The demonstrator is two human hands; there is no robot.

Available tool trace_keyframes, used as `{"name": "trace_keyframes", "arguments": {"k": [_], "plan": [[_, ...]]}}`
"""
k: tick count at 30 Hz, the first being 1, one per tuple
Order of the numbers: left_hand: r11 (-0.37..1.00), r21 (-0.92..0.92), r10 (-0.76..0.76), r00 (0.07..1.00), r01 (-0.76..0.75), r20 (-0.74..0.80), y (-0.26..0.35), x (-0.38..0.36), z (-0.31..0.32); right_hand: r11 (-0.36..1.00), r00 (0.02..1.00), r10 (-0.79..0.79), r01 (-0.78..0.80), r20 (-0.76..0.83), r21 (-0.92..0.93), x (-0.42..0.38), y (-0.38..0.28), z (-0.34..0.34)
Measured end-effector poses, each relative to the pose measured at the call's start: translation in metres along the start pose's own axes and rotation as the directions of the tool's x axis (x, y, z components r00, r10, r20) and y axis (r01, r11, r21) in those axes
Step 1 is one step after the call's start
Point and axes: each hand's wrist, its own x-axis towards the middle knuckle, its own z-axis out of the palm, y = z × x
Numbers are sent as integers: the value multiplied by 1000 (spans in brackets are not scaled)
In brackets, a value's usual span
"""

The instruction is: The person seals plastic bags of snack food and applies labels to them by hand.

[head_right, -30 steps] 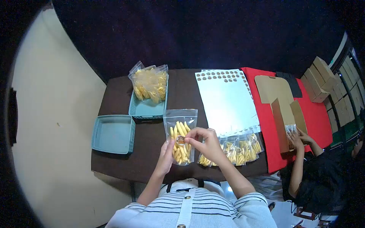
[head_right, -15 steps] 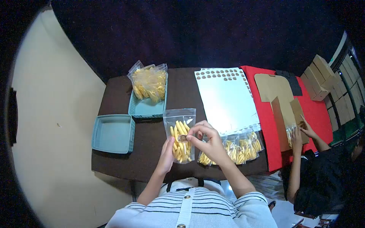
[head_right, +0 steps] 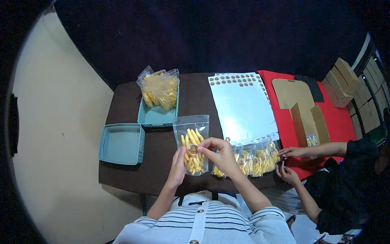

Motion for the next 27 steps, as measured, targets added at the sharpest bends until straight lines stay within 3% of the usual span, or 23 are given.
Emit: {"name": "trace_keyframes", "arguments": {"k": [14,16,18,20,21,22,24,26,27], "plan": [[999,34,22,999,-23,31,10,-4,4,999,1000,4,-4,-15,-52,2,-3,3],[999,28,27,999,-27,17,9,-4,5,935,988,-122,82,-94,-346,1,-2,6],[999,26,37,999,-37,19,4,-2,3,891,974,-198,132,-110,-433,0,4,9],[998,26,48,999,-49,20,-1,-1,2,778,910,-391,247,-138,-578,-2,4,10],[1000,-6,22,1000,-22,10,-2,-1,1,844,935,-279,128,-221,-521,-5,3,9],[999,-40,-5,1000,5,0,-4,-1,0,845,935,-279,130,-221,-519,-5,4,6],[997,-71,-8,1000,9,11,-6,0,-2,920,884,-292,156,-364,-360,-3,10,2],[988,-128,-75,996,81,56,-5,1,-3,942,884,-277,173,-375,-288,-2,19,4],[981,-176,-76,996,83,42,-3,0,-1,974,917,-183,120,-355,-192,-4,21,8]]}}
